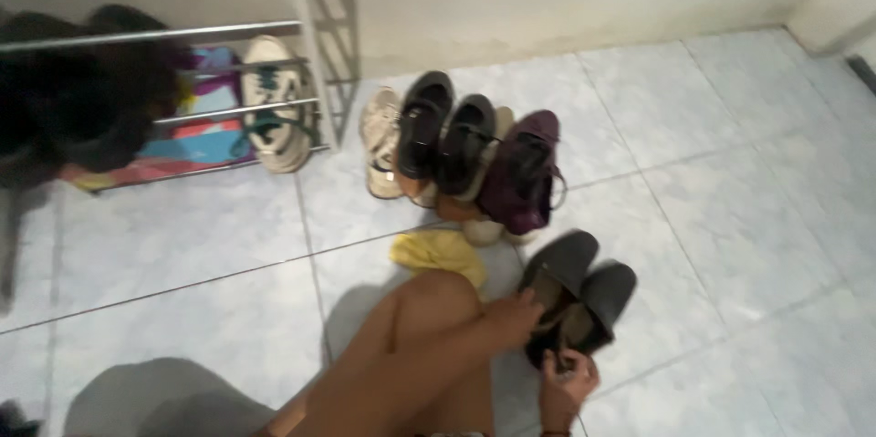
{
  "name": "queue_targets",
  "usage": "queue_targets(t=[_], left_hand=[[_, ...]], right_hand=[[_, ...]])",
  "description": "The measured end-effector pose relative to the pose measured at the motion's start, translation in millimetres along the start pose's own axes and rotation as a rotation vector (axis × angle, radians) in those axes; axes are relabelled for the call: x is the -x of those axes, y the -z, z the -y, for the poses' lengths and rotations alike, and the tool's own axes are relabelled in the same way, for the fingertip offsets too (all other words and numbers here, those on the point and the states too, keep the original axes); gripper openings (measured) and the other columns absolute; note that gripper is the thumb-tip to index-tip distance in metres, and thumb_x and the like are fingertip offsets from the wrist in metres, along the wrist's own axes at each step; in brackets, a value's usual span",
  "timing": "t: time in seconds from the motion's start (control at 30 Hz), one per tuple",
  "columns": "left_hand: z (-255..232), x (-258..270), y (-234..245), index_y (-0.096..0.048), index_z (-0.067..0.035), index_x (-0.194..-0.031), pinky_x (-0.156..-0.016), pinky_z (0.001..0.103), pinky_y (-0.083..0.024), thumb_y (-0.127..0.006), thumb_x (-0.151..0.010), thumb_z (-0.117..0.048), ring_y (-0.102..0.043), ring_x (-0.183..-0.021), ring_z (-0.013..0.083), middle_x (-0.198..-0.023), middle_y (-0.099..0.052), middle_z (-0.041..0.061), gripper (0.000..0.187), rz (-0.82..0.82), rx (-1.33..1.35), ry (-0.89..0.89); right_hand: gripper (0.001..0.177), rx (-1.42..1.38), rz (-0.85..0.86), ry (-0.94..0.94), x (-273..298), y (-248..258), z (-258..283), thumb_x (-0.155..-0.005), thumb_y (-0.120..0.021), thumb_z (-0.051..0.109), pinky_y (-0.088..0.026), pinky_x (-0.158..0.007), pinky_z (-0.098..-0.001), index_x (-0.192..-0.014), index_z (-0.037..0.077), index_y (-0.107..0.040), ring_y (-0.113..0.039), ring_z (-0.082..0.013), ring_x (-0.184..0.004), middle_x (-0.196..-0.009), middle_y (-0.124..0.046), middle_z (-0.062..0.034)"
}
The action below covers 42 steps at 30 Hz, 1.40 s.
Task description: The person removes various shoes and a black garment from a white metal shoe rack and places them on the floor. Then, using a yellow cloth, the person wipes the rack and proceeds to disassemble it by removing the metal rods from the frame.
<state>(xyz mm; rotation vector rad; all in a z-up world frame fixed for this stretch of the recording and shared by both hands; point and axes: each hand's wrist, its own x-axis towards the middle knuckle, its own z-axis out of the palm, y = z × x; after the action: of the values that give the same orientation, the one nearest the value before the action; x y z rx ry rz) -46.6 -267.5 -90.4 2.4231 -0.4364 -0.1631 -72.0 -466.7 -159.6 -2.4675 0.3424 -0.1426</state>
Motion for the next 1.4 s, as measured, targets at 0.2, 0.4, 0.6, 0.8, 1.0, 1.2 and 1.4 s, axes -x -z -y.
queue_targets(t=[0.2, 0.4, 0.6, 0.8, 1.0, 1.2, 1.4], left_hand=[[-11.6, 28.5, 68.7, -0.057, -0.007, -0.126, -0.105, 0.052, -0.045, -0.078, -0.084, -0.028, -0.052, -0.127, 0.0476, -0.151, -0.046, 0.028, 0.051, -0.453, 0.308, -0.175], [57.9, 136.2, 174.0, -0.058, -0.006, -0.128, -0.112, 0.048, -0.042, -0.073, -0.091, -0.018, -0.051, -0.136, 0.0422, -0.146, -0.052, 0.022, 0.042, -0.917, 0.402, -0.022], [159.7, 307.0, 290.6, -0.059, -0.003, -0.121, -0.118, 0.048, -0.038, -0.066, -0.082, -0.004, -0.053, -0.129, 0.0399, -0.127, -0.059, 0.021, 0.039, -1.500, -0.033, 0.311], [221.4, 426.2, 386.7, -0.062, -0.022, -0.137, -0.116, 0.056, -0.033, -0.075, -0.086, -0.013, -0.028, -0.145, 0.0528, -0.159, -0.032, 0.025, 0.054, -1.524, -0.415, 0.797], [243.7, 440.4, 419.5, -0.058, -0.025, -0.132, -0.093, 0.052, -0.053, -0.080, -0.078, -0.021, -0.050, -0.132, 0.0450, -0.159, -0.033, 0.023, 0.058, -1.336, -0.180, 0.931], [263.1, 440.7, 434.4, -0.057, -0.019, -0.134, -0.082, 0.053, -0.056, -0.081, -0.080, -0.018, -0.065, -0.111, 0.0440, -0.150, -0.042, 0.026, 0.059, -1.049, -0.418, 1.090], [220.8, 465.9, 447.0, -0.059, -0.017, -0.128, -0.078, 0.054, -0.055, -0.081, -0.081, -0.026, -0.067, -0.096, 0.0474, -0.138, -0.052, 0.027, 0.053, -0.982, -0.426, 1.050]], right_hand=[[0.059, -0.002, -0.418, 0.505, -1.8, 36.5, 97.9, -0.087, -0.078, 0.017, -0.030, -0.116, -0.0545, -0.139, 0.000, -0.055, -0.048, -0.0422, -0.140, -0.146, -0.055, -0.0231], [0.052, -0.644, -0.141, 0.926, 43.8, -13.7, 310.4, -0.094, -0.065, 0.005, -0.040, -0.119, -0.0473, -0.143, -0.003, -0.047, -0.052, -0.0379, -0.134, -0.142, -0.053, -0.0208], [0.051, -0.697, 0.346, 1.241, 176.4, -111.8, 495.3, -0.089, -0.073, 0.008, -0.037, -0.118, -0.0481, -0.135, 0.001, -0.053, -0.047, -0.0436, -0.138, -0.144, -0.050, -0.0248], [0.062, -0.621, 0.655, 1.204, 249.9, -191.3, 629.7, -0.083, -0.084, 0.024, -0.044, -0.109, -0.0502, -0.138, 0.017, -0.055, -0.044, -0.0496, -0.137, -0.150, -0.038, -0.0308], [0.072, -0.545, 0.540, 1.241, 260.6, -235.1, 664.7, -0.067, -0.092, 0.028, -0.047, -0.103, -0.0507, -0.122, 0.010, -0.050, -0.045, -0.0574, -0.129, -0.147, -0.032, -0.0388], [0.065, -0.388, 0.647, 1.153, 256.7, -238.6, 663.3, -0.072, -0.086, 0.030, -0.052, -0.100, -0.0473, -0.121, 0.005, -0.051, -0.054, -0.0507, -0.124, -0.153, -0.035, -0.0325], [0.074, -0.467, 0.665, 1.267, 230.3, -190.1, 629.9, -0.071, -0.086, 0.033, -0.045, -0.107, -0.0468, -0.132, 0.005, -0.055, -0.047, -0.0490, -0.134, -0.151, -0.037, -0.0304]])
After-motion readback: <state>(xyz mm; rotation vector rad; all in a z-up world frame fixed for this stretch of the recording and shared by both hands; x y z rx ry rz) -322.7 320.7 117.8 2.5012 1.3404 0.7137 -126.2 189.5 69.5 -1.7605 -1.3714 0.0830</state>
